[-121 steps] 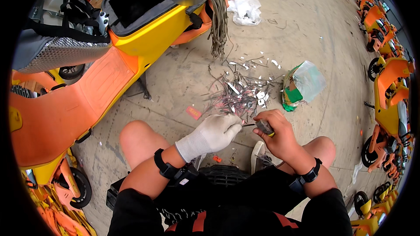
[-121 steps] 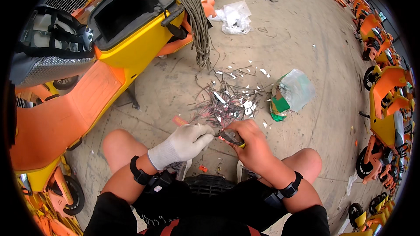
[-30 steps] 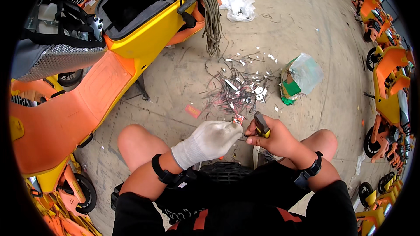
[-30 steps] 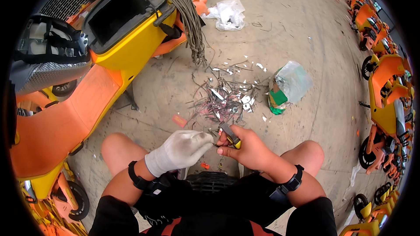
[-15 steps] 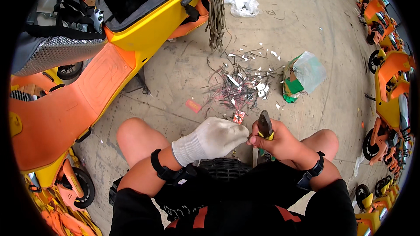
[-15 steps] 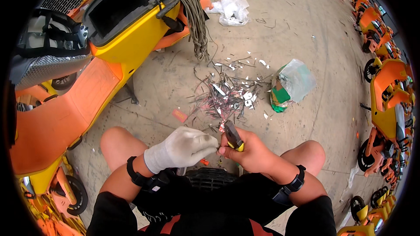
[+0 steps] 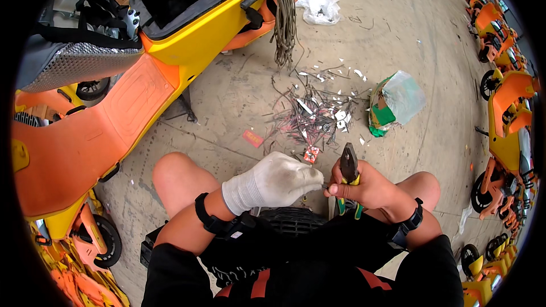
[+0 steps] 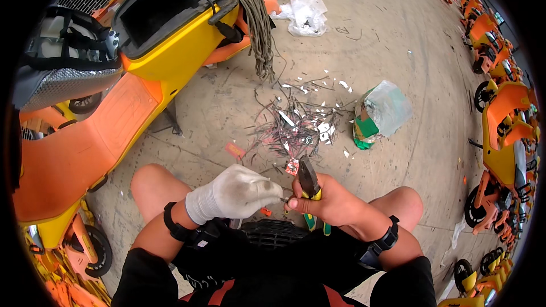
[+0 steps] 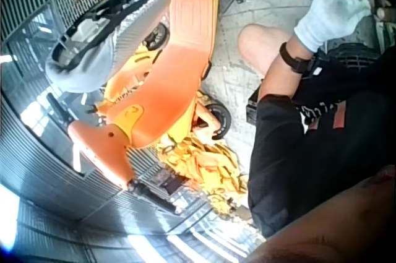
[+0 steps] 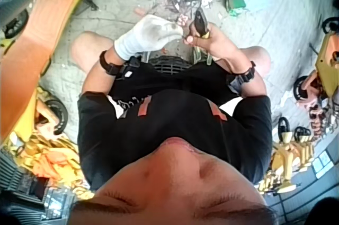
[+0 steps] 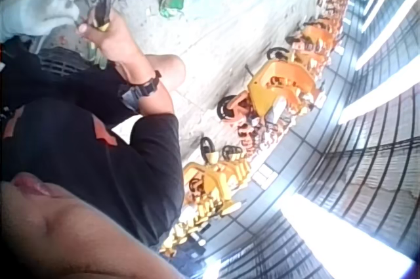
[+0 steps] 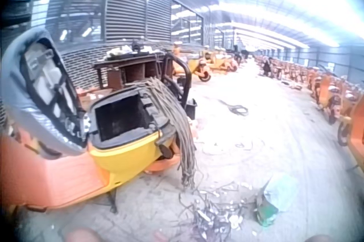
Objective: The person uses pliers to strip insulation from wires and connects them to a small component while sitting in an industrial workshop area.
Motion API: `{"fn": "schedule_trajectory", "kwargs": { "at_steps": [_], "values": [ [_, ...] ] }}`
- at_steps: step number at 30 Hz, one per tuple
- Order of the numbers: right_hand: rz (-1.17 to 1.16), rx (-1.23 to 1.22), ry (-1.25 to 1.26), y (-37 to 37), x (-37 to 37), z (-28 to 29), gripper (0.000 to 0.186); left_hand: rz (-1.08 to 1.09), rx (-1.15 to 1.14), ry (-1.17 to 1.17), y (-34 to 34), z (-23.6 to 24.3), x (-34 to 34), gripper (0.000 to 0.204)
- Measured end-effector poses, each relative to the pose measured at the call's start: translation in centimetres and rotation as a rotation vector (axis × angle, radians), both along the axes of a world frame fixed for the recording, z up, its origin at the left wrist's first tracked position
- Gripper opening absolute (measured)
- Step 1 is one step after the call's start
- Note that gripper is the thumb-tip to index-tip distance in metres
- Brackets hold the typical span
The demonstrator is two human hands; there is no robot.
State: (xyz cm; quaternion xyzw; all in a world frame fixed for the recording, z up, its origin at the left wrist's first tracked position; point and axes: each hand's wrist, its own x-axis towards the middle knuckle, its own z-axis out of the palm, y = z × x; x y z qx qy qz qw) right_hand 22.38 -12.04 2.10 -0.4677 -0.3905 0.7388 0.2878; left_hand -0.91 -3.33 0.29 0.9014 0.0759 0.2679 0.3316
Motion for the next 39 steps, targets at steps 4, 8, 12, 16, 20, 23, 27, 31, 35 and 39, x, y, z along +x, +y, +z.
{"fn": "schedule_trajectory", "kwargs": {
  "at_steps": [4,8,12,16,20,23,27,31,35,39],
  "values": [
    [-0.01,-0.026,0.018,-0.1,0.2,-0.1,0.021,-0.009,0.035,0.06,0.2,0.2,-0.4,0.011],
    [0.01,0.003,0.056,-0.2,0.7,-1.0,0.022,-0.02,0.035,0.189,0.6,0.5,-1.2,0.013],
    [0.045,0.051,-0.013,-0.1,1.7,-0.8,0.021,0.074,0.152,0.203,1.5,0.8,-2.6,0.015],
    [-0.006,0.055,-0.092,-0.3,3.9,-1.1,0.021,0.486,-0.043,0.267,4.6,2.2,-6.4,0.018],
    [-0.144,0.061,-0.214,0.0,4.2,-1.9,0.023,0.709,-0.261,0.29,4.8,2.2,-6.0,0.023],
    [-0.241,0.086,-0.3,0.3,3.6,-2.6,0.024,0.714,-0.462,0.374,4.5,1.7,-4.9,0.027],
    [-0.361,0.157,-0.363,1.6,2.7,-2.1,0.023,0.687,-0.528,0.335,4.3,1.8,-3.1,0.028],
    [-0.479,0.182,-0.318,3.0,2.8,-2.1,0.022,0.627,-0.43,0.293,4.2,0.7,-2.3,0.031],
    [-0.559,0.082,-0.028,3.6,3.3,-1.7,0.016,0.616,-0.424,0.302,4.0,0.8,-1.8,0.031],
    [-0.598,-0.065,0.151,3.7,3.9,-2.2,0.01,0.635,-0.565,0.371,3.6,1.7,-1.4,0.03]
  ]
}}
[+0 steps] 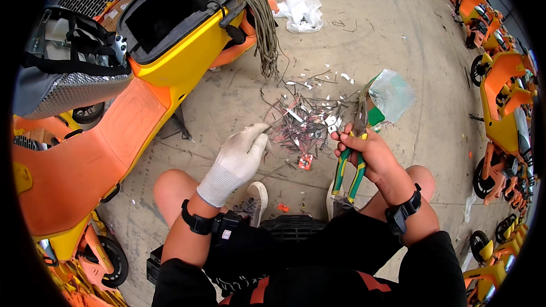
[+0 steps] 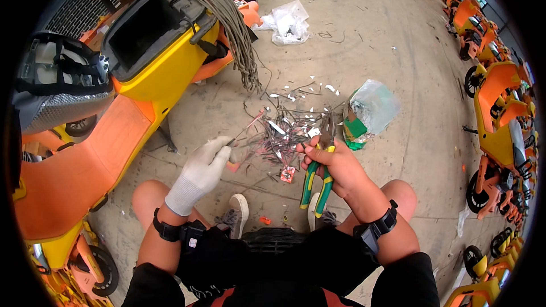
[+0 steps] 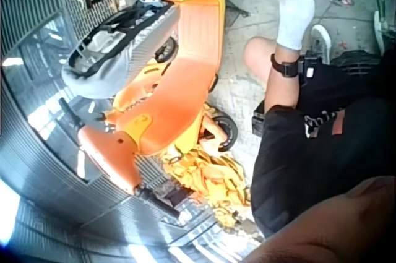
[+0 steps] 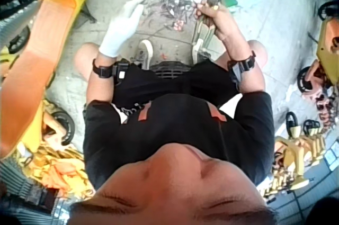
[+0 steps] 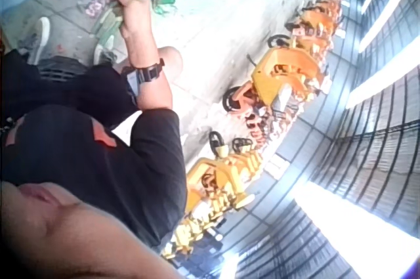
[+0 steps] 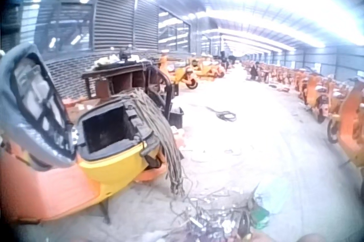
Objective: The person uses pliers to strip insulation from wires and connects them to a small component while sitting in an industrial workshop area.
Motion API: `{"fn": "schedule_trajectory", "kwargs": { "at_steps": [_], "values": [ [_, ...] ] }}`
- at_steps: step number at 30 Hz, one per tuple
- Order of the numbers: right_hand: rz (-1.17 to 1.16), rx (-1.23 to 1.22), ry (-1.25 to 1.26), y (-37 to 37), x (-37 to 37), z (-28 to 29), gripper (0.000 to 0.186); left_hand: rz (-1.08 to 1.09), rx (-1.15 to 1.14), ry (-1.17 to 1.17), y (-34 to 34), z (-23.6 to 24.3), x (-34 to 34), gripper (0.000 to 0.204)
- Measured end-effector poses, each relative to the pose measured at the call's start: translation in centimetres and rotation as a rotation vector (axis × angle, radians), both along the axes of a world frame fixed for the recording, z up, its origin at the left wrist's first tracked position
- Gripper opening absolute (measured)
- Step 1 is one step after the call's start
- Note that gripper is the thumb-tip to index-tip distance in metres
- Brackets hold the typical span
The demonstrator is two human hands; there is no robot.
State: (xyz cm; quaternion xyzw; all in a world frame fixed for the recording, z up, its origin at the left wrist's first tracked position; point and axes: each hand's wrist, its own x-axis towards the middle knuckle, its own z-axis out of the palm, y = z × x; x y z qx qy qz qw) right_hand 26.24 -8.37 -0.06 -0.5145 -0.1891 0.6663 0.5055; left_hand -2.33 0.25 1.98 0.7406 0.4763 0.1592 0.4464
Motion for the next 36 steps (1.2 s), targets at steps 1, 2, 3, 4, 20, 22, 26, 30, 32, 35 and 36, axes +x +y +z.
{"fn": "schedule_trajectory", "kwargs": {
  "at_steps": [1,2,3,4,20,22,26,30,32,35,36],
  "values": [
    [-0.012,-0.013,0.038,0.0,0.0,-0.2,0.009,-0.006,-0.002,0.002,0.0,0.0,0.0,0.03],
    [-0.023,-0.026,0.076,0.1,0.1,-0.3,0.008,-0.011,-0.005,0.003,-0.1,-0.1,-0.1,0.03],
    [-0.028,-0.025,0.118,0.0,0.3,-0.6,0.008,-0.016,0.021,-0.007,-0.1,-0.3,-0.1,0.03],
    [-0.034,-0.025,0.159,0.0,0.5,-1.0,0.008,-0.021,0.046,-0.017,-0.1,-0.6,-0.2,0.03],
    [0.018,-0.072,-0.017,-0.2,0.2,-0.3,0.023,-0.115,-0.051,-0.109,-0.4,-2.2,0.8,0.03],
    [0.029,-0.052,-0.034,-0.4,-0.5,-0.1,0.024,-0.136,-0.084,-0.12,-0.4,-2.0,0.9,0.03],
    [0.122,-0.053,-0.087,-0.6,-1.3,1.0,0.022,-0.1,-0.284,-0.164,-0.6,-1.4,1.0,0.031],
    [0.183,0.044,-0.098,-1.1,-1.9,0.2,0.019,-0.073,-0.364,-0.182,-0.7,-1.0,1.3,0.031],
    [0.252,0.022,-0.176,-1.1,-2.2,0.7,0.019,-0.08,-0.374,-0.194,-0.7,-0.9,1.3,0.031],
    [0.28,0.065,-0.193,-1.3,-2.4,0.3,0.02,-0.103,-0.366,-0.177,-0.6,-1.0,1.4,0.031],
    [0.288,0.077,-0.191,-1.3,-2.4,0.1,0.019,-0.1,-0.369,-0.183,-0.6,-1.0,1.4,0.03]
  ]
}}
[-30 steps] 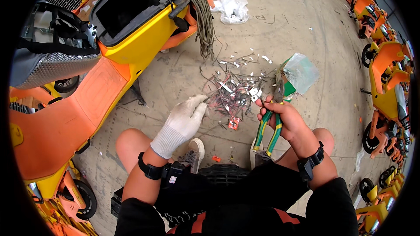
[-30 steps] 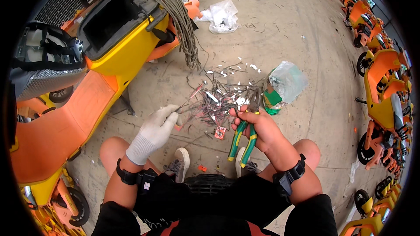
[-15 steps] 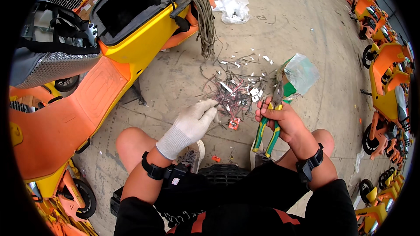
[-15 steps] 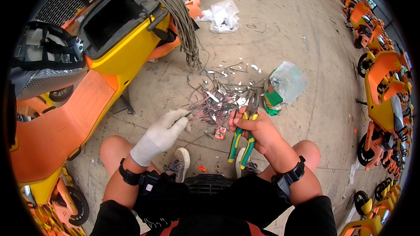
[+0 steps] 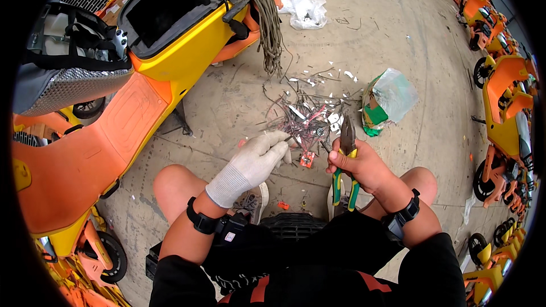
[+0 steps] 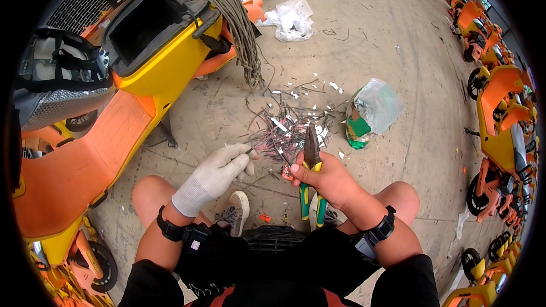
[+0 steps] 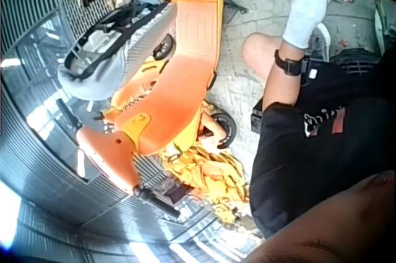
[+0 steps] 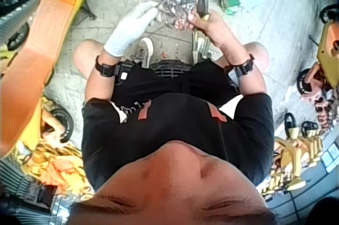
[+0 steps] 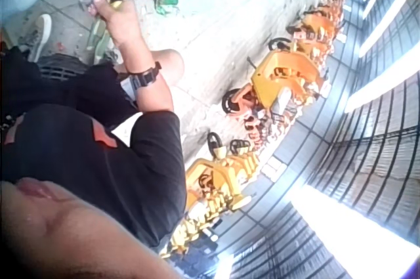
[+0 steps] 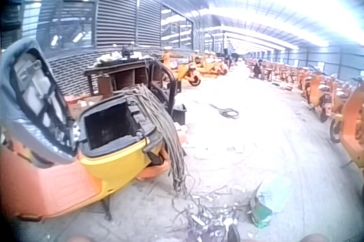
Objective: The person uses pliers to strip insulation from wires and connects them to a small component while sitting in an industrial workshop area.
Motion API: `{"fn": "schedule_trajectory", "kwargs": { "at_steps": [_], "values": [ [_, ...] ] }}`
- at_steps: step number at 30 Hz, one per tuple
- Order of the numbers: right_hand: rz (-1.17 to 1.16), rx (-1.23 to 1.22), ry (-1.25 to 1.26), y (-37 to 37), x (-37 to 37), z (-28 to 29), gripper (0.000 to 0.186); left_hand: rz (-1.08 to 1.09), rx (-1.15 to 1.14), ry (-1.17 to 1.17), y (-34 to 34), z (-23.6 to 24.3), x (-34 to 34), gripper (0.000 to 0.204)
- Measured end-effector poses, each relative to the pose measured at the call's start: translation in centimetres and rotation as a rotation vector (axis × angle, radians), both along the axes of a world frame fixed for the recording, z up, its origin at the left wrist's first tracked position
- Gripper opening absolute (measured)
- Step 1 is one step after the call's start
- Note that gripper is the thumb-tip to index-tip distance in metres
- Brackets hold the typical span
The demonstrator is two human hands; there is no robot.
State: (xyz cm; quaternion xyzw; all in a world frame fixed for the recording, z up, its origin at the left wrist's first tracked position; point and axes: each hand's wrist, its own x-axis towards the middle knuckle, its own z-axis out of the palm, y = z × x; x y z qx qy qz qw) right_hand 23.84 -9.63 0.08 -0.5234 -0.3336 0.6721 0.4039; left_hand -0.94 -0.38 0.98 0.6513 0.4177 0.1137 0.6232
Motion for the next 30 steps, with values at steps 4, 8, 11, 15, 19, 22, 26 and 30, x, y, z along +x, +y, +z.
{"fn": "schedule_trajectory", "kwargs": {
  "at_steps": [4,8,11,15,19,22,26,30],
  "values": [
    [-0.007,0.022,-0.002,0.0,0.0,-0.2,0.02,-0.002,0.014,-0.003,-0.1,0.0,0.0,0.03],
    [-0.051,0.047,-0.005,0.1,0.4,-0.8,0.019,0.018,0.035,-0.009,-0.1,0.9,0.3,0.03],
    [-0.193,-0.072,-0.019,0.5,0.4,-1.1,0.017,0.067,0.0,-0.043,-0.3,0.6,0.4,0.032],
    [-0.275,-0.277,-0.032,1.2,0.9,-0.9,0.017,0.09,0.173,-0.024,-0.1,-1.4,0.0,0.035],
    [-0.174,-0.397,-0.062,1.0,0.4,-0.2,0.032,0.097,0.195,-0.041,0.0,-1.7,-0.4,0.037],
    [-0.042,-0.412,-0.016,0.5,0.3,-0.3,0.047,0.09,0.169,-0.013,-0.2,-2.0,-0.3,0.038],
    [0.038,-0.398,-0.043,-0.6,-0.8,-1.8,0.045,0.098,0.169,0.017,-0.4,-1.9,-0.1,0.037],
    [0.179,-0.171,-0.213,-1.4,-2.0,-3.8,0.044,0.097,0.239,0.104,-0.5,-1.2,0.3,0.031]
  ]
}}
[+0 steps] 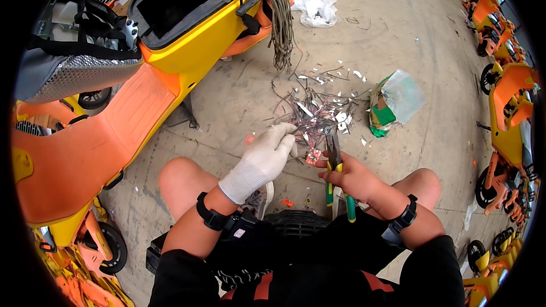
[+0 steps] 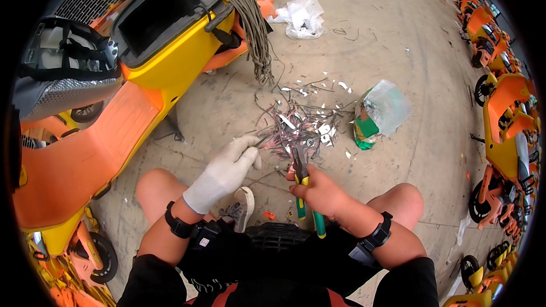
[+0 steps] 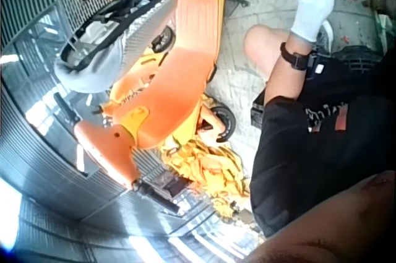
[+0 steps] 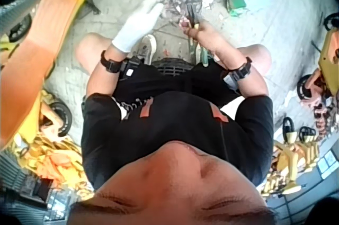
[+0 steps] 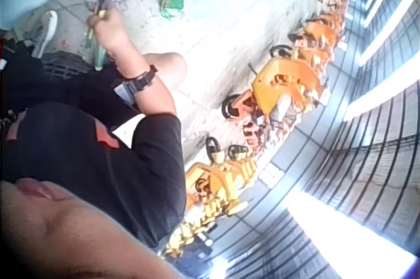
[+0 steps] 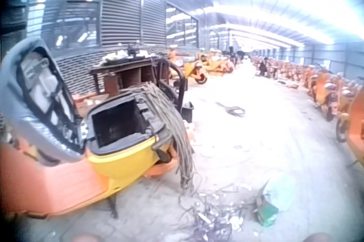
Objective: The person uses pliers to strip insulation from wires and connects them to a small component while sitting in an industrial workshop area.
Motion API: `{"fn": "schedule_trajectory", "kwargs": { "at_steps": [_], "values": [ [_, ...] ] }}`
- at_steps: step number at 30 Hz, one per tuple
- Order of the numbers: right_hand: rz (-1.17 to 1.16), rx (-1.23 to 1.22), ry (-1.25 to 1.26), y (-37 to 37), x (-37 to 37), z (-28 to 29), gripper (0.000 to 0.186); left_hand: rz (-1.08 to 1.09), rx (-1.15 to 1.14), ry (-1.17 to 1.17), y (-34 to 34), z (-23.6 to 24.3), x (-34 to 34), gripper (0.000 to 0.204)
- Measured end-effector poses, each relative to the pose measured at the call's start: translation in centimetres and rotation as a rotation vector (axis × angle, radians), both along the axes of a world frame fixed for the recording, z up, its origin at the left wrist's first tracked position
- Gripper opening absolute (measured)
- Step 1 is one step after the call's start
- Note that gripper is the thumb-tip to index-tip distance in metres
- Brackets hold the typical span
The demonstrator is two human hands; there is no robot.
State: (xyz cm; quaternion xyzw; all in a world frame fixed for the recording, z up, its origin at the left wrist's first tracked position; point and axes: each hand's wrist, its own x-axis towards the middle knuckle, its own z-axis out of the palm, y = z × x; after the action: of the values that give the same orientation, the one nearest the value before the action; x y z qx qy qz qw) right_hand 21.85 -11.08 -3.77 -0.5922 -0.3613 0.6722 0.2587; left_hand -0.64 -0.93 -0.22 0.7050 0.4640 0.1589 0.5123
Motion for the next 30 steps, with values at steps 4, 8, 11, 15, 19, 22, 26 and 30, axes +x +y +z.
{"fn": "schedule_trajectory", "kwargs": {
  "at_steps": [4,8,11,15,19,22,26,30],
  "values": [
    [-0.012,0.054,0.071,0.0,-1.3,0.5,0.044,-0.008,-0.053,-0.054,-0.8,-0.6,0.7,0.027],
    [0.05,0.12,0.015,0.0,-1.6,0.0,0.051,-0.104,-0.112,-0.078,-1.0,-1.2,1.2,0.027],
    [0.089,0.161,-0.043,0.0,-1.8,-0.1,0.056,-0.133,-0.075,-0.102,-1.1,-3.0,1.1,0.026],
    [0.038,0.128,-0.061,0.0,-1.7,-0.1,0.061,-0.075,-0.177,-0.108,-1.5,-2.5,1.6,0.028],
    [0.086,0.116,-0.169,0.4,-1.7,0.9,0.047,-0.048,-0.113,-0.142,-1.6,-3.2,1.4,0.03],
    [0.085,0.181,-0.232,0.2,-1.6,0.8,0.046,-0.131,-0.185,-0.071,-1.6,-1.3,1.9,0.028],
    [0.148,0.199,-0.31,0.4,-1.6,1.1,0.056,-0.191,-0.226,-0.037,-1.9,-1.6,2.0,0.024],
    [0.174,0.268,-0.384,0.4,-1.9,1.5,0.061,-0.219,-0.094,-0.024,-2.1,-2.2,2.2,0.024]
  ]
}}
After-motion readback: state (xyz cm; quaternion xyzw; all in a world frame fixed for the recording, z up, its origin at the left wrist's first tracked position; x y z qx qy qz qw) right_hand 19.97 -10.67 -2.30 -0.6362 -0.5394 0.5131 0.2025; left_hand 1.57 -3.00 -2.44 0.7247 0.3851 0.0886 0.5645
